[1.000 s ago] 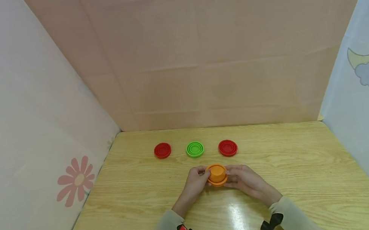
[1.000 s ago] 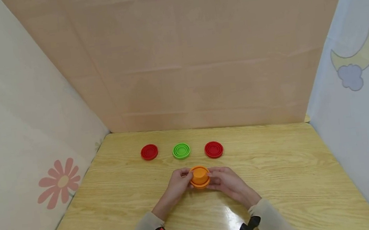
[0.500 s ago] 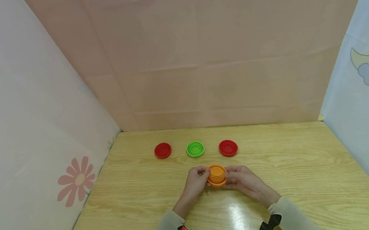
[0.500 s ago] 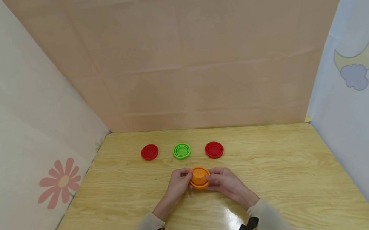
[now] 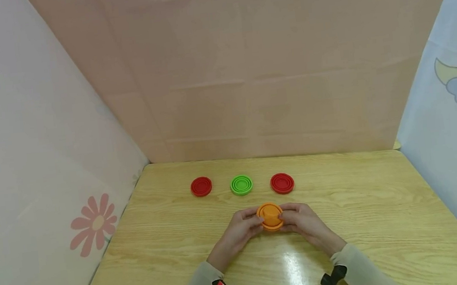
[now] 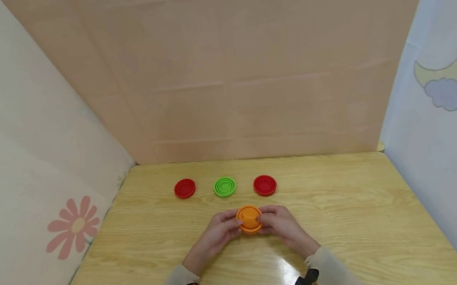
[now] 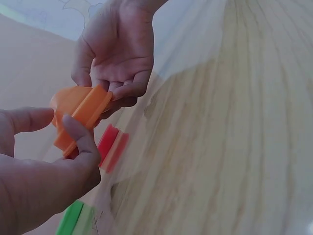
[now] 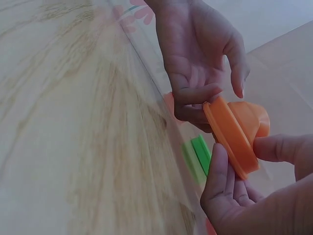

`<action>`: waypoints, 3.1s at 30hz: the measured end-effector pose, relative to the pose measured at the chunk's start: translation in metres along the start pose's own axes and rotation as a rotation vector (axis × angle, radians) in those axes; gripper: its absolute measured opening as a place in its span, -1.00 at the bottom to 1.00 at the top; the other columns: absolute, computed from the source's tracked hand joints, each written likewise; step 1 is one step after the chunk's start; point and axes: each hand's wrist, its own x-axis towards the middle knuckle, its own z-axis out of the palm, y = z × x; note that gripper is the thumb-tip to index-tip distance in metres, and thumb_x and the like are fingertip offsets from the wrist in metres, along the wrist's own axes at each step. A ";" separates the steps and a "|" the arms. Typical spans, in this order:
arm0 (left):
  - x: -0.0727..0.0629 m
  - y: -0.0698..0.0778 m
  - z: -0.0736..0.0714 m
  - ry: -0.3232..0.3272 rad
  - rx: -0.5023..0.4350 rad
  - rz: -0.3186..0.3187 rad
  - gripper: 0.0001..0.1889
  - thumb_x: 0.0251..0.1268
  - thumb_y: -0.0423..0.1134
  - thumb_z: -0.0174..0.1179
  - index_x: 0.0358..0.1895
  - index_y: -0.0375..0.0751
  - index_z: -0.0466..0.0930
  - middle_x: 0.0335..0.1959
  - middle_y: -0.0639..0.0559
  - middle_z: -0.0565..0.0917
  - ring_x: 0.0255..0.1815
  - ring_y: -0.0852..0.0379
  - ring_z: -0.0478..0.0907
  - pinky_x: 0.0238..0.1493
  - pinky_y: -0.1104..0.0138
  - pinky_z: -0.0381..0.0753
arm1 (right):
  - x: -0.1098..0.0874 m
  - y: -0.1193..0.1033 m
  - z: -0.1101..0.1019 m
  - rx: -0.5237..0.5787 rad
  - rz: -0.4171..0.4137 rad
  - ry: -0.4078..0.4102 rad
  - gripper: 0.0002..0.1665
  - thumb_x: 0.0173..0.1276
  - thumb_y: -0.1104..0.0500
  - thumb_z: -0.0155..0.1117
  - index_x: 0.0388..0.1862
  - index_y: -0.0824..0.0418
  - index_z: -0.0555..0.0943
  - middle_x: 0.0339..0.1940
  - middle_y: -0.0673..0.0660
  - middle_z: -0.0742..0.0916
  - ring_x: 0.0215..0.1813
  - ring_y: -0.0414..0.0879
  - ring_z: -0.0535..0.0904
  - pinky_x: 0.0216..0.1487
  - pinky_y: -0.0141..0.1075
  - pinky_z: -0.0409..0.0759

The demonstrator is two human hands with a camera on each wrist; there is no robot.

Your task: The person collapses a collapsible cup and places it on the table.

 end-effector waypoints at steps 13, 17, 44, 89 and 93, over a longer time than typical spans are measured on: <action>0.003 -0.004 0.007 0.118 0.144 0.029 -0.50 0.31 -0.45 0.29 0.33 -0.41 0.55 -0.12 0.00 0.74 -0.20 0.24 0.64 -0.21 0.47 0.68 | -0.003 0.002 -0.001 0.013 -0.004 -0.102 -0.37 0.53 0.25 0.26 0.44 0.52 0.35 0.03 -0.02 0.78 0.03 -0.18 0.74 0.10 -0.31 0.78; 0.003 -0.003 0.006 0.138 0.175 0.045 -0.51 0.32 -0.43 0.32 0.32 -0.40 0.57 -0.06 -0.06 0.75 -0.16 0.22 0.65 -0.17 0.46 0.70 | -0.004 0.003 -0.003 0.048 -0.012 -0.140 -0.33 0.49 0.29 0.34 0.45 0.50 0.32 0.10 0.02 0.77 0.08 -0.17 0.74 0.16 -0.31 0.76; 0.004 0.002 0.006 0.049 0.300 0.089 -0.42 0.19 -0.38 0.51 0.31 -0.29 0.60 0.08 -0.11 0.64 -0.03 0.16 0.62 -0.07 0.47 0.71 | -0.001 -0.003 0.007 -0.029 0.016 0.019 -0.38 0.36 0.34 0.39 0.33 0.45 0.40 -0.06 0.00 0.79 -0.11 -0.18 0.72 -0.04 -0.36 0.76; -0.001 0.004 -0.008 0.000 0.229 0.006 -0.64 0.44 -0.38 0.31 0.23 -0.45 0.65 0.06 -0.32 0.79 -0.06 0.01 0.83 0.01 0.13 0.85 | 0.001 0.008 -0.004 0.051 0.013 -0.064 -0.49 0.45 0.31 0.37 0.27 0.55 0.51 -0.13 0.07 0.81 -0.08 -0.08 0.81 0.00 -0.14 0.85; -0.002 0.005 -0.006 -0.002 0.208 0.017 -0.63 0.42 -0.40 0.32 0.21 -0.49 0.64 0.03 -0.35 0.80 -0.09 -0.06 0.85 -0.05 0.10 0.85 | 0.000 0.008 -0.004 0.039 0.017 -0.054 -0.45 0.45 0.30 0.36 0.30 0.58 0.48 -0.11 0.09 0.80 -0.08 -0.07 0.80 -0.01 -0.16 0.85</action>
